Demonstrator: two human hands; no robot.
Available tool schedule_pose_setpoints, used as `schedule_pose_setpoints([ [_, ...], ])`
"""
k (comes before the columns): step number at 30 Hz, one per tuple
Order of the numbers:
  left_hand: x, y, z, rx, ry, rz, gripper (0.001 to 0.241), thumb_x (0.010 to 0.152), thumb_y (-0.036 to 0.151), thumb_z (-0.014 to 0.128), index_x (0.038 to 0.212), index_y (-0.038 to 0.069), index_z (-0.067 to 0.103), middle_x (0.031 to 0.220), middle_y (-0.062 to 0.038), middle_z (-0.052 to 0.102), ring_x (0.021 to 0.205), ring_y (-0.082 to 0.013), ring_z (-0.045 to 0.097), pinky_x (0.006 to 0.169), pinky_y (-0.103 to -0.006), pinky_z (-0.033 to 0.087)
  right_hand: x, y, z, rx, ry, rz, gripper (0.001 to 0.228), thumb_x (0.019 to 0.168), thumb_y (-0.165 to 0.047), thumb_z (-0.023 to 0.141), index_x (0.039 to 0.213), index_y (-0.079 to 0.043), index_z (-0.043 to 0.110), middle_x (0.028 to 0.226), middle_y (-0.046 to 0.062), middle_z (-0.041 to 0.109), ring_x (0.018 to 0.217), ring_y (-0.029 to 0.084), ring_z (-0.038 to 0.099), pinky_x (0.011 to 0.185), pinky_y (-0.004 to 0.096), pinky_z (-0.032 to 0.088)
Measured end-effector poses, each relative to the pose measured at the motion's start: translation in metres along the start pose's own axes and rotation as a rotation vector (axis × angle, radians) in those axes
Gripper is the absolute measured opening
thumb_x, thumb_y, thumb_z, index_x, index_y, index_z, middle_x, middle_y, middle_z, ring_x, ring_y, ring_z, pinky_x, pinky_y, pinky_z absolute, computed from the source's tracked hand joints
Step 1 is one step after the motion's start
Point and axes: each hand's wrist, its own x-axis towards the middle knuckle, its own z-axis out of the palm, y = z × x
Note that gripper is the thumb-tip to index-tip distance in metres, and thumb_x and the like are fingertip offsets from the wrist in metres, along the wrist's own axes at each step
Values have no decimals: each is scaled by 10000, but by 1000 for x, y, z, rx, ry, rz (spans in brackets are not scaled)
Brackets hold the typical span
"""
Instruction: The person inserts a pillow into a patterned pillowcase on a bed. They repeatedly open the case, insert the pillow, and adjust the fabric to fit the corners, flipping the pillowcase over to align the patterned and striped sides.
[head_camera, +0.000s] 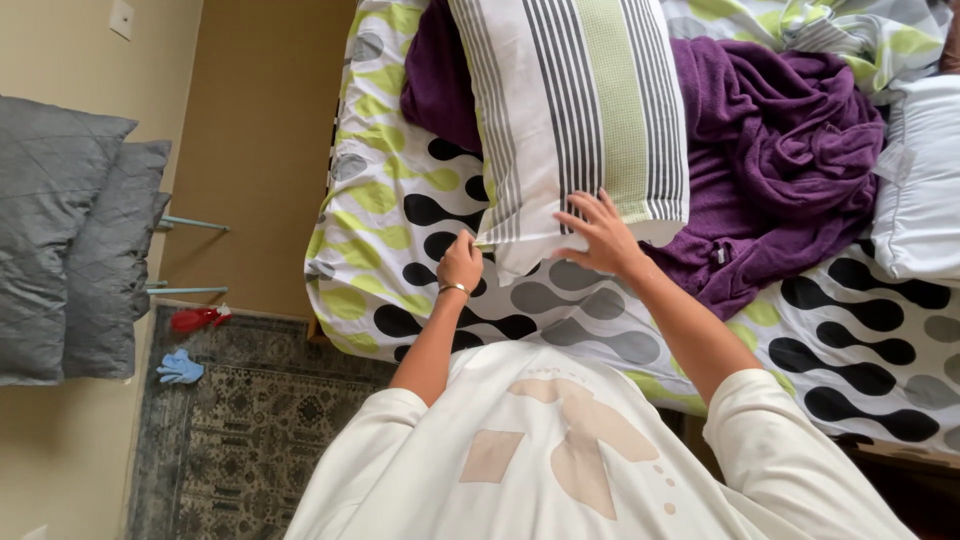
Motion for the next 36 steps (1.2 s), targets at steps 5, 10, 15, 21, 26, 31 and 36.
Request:
schedule_pose_setpoints([
  [5, 10, 5, 30, 263, 139, 231, 181, 879, 239, 553, 1057, 216, 536, 990, -62, 673, 939, -310, 716, 795, -460, 601, -30, 28, 10, -289, 157, 44, 274, 860, -284, 796, 1111, -214, 712, 1158, 60, 660, 1176, 285, 627, 1033, 483, 443],
  [10, 13, 3, 42, 218, 136, 226, 180, 892, 166, 509, 1054, 202, 579, 929, -65, 666, 893, -309, 712, 781, -460, 595, -24, 29, 21, -138, 233, 197, 86, 891, -211, 782, 960, -251, 750, 882, -56, 703, 943, 182, 677, 895, 366, 505],
  [15, 24, 22, 9, -29, 189, 3, 325, 957, 70, 413, 1181, 212, 601, 1057, -89, 720, 977, -355, 719, 862, -507, 593, -3, 0, -6, 188, -462, 417, 155, 913, -224, 685, 768, -167, 688, 691, 76, 721, 700, 379, 690, 743, 502, 533],
  [21, -14, -5, 39, 279, -266, 49, 207, 945, 218, 495, 994, 323, 666, 979, -16, 769, 969, -320, 756, 830, -473, 608, 10, -1, -1, -87, 95, 236, 98, 971, -145, 637, 959, -238, 669, 805, -32, 638, 760, 237, 662, 703, 367, 531],
  [26, 6, 17, -9, 134, -188, -53, 395, 966, 181, 426, 1247, 354, 645, 1055, -135, 762, 1020, -419, 725, 920, -543, 577, -13, 0, 32, 137, -535, 438, 145, 910, -166, 630, 913, -195, 772, 832, 80, 736, 826, 337, 712, 777, 441, 562],
  [31, -14, 9, -12, 89, -241, -177, 378, 963, 144, 358, 1168, 239, 661, 1118, -149, 762, 1119, -437, 691, 997, -546, 536, 24, -22, -27, 317, -591, 596, 272, 936, -54, 586, 1056, -178, 797, 959, 99, 792, 892, 394, 732, 803, 507, 562],
  [36, -35, 49, -28, 200, -285, 3, 315, 970, 128, 441, 1165, 218, 672, 1044, -147, 764, 1033, -396, 728, 915, -529, 583, -58, 6, 77, -22, -358, 342, 185, 812, -99, 607, 838, -207, 755, 775, 28, 740, 721, 312, 706, 700, 453, 572],
])
